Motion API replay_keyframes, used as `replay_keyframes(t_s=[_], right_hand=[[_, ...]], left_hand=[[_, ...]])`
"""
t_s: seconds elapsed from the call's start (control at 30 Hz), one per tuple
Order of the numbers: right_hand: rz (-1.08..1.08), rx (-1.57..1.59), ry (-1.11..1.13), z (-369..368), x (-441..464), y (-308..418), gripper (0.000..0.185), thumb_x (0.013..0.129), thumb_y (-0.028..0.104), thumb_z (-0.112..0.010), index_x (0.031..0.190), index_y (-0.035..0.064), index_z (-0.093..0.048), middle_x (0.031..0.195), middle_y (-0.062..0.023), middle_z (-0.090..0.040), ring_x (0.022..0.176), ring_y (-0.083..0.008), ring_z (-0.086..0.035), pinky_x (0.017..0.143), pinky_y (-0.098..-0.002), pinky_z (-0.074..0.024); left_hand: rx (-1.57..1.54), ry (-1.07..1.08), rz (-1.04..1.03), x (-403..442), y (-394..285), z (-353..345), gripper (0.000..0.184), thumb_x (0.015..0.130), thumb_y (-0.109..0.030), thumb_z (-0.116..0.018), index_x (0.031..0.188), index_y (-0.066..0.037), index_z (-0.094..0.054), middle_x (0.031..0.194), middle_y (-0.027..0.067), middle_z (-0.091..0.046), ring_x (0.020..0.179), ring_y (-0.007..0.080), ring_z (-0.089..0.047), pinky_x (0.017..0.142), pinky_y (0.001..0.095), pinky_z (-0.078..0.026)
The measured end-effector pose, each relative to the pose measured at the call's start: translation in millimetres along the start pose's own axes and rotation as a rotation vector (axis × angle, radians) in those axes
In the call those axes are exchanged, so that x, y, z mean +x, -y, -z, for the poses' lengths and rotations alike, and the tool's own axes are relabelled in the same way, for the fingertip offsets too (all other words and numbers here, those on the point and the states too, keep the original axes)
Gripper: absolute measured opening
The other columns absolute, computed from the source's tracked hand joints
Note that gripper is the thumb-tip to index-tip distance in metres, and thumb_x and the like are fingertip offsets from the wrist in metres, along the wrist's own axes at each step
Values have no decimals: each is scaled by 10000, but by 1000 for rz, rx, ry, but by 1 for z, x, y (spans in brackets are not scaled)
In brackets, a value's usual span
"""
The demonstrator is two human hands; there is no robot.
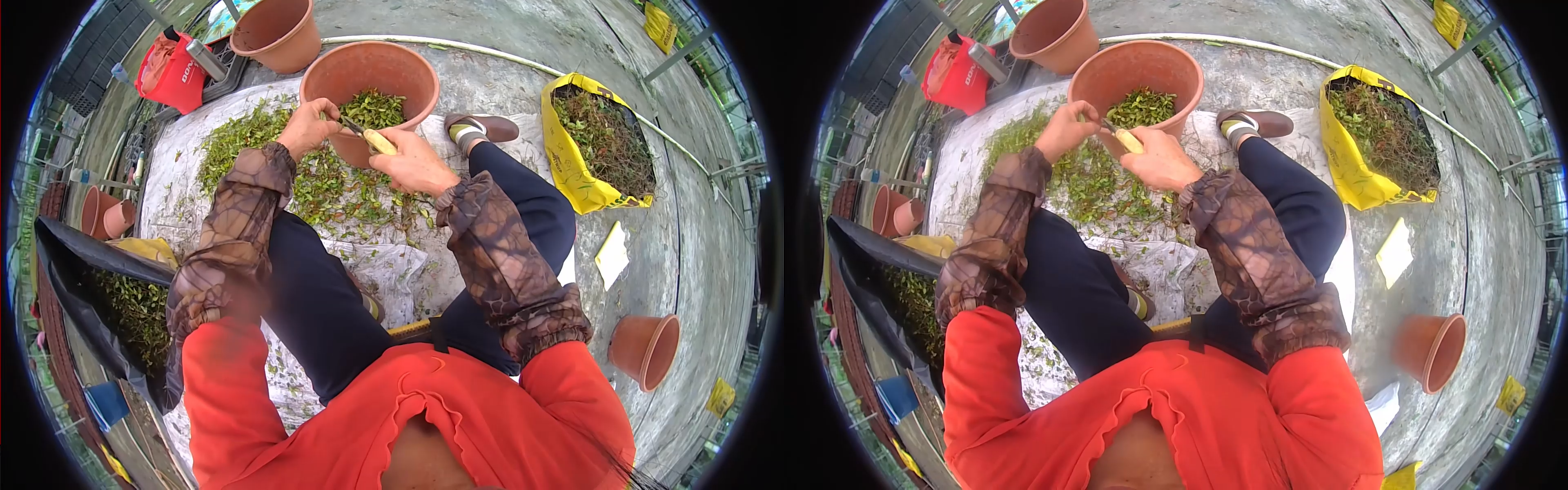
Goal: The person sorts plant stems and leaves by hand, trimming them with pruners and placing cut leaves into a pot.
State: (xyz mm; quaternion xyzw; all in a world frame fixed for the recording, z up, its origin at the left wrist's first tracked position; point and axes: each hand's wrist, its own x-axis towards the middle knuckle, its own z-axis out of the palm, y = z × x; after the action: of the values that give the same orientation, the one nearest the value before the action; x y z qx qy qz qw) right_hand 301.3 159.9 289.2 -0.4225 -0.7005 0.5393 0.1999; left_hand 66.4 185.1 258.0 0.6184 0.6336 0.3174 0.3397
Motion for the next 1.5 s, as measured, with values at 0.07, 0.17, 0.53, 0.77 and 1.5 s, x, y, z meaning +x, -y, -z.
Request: replay_keyframes(t_s=[0.07,0.17,0.53,0.77,1.5], right_hand=[[-59,27,-5,2,-1,7,400,731,175,-586,1084,-13,-590,850,-164,-651,725,-240,-638,646,-355,-489],[0,-4,-80,5,11,-1,390,729,167,-586,1074,-15,-592,807,-153,-646,662,-221,-633,594,-346,-488],[1,-72,-154,16,28,-5,430,716,185,-590,1096,-17,-592,862,-196,-653,762,-289,-647,690,-380,-497],[84,-226,-220,15,31,-22,427,788,185,-598,1175,15,-537,768,-64,-601,556,-137,-579,483,-285,-457],[-3,-218,16,-4,-57,-8,437,751,192,-596,1145,4,-563,789,-124,-622,702,-205,-591,638,-334,-465]], left_hand=[[-30,39,81,-3,-8,3,132,793,-124,-660,884,-44,-608,767,8,-607,561,58,-510,443,224,-394],[-225,58,212,-4,-12,8,170,816,-187,-669,890,-46,-610,767,17,-602,550,65,-488,424,231,-368],[-215,259,370,-2,-4,15,152,851,-159,-594,908,-24,-633,738,34,-642,426,62,-419,370,225,-316],[-219,197,451,-3,0,16,110,832,-121,-593,870,-28,-638,699,50,-644,400,68,-404,362,229,-300],[-107,539,475,-28,-12,7,74,750,-147,-679,770,-76,-668,687,13,-655,355,56,-344,334,229,-260]])
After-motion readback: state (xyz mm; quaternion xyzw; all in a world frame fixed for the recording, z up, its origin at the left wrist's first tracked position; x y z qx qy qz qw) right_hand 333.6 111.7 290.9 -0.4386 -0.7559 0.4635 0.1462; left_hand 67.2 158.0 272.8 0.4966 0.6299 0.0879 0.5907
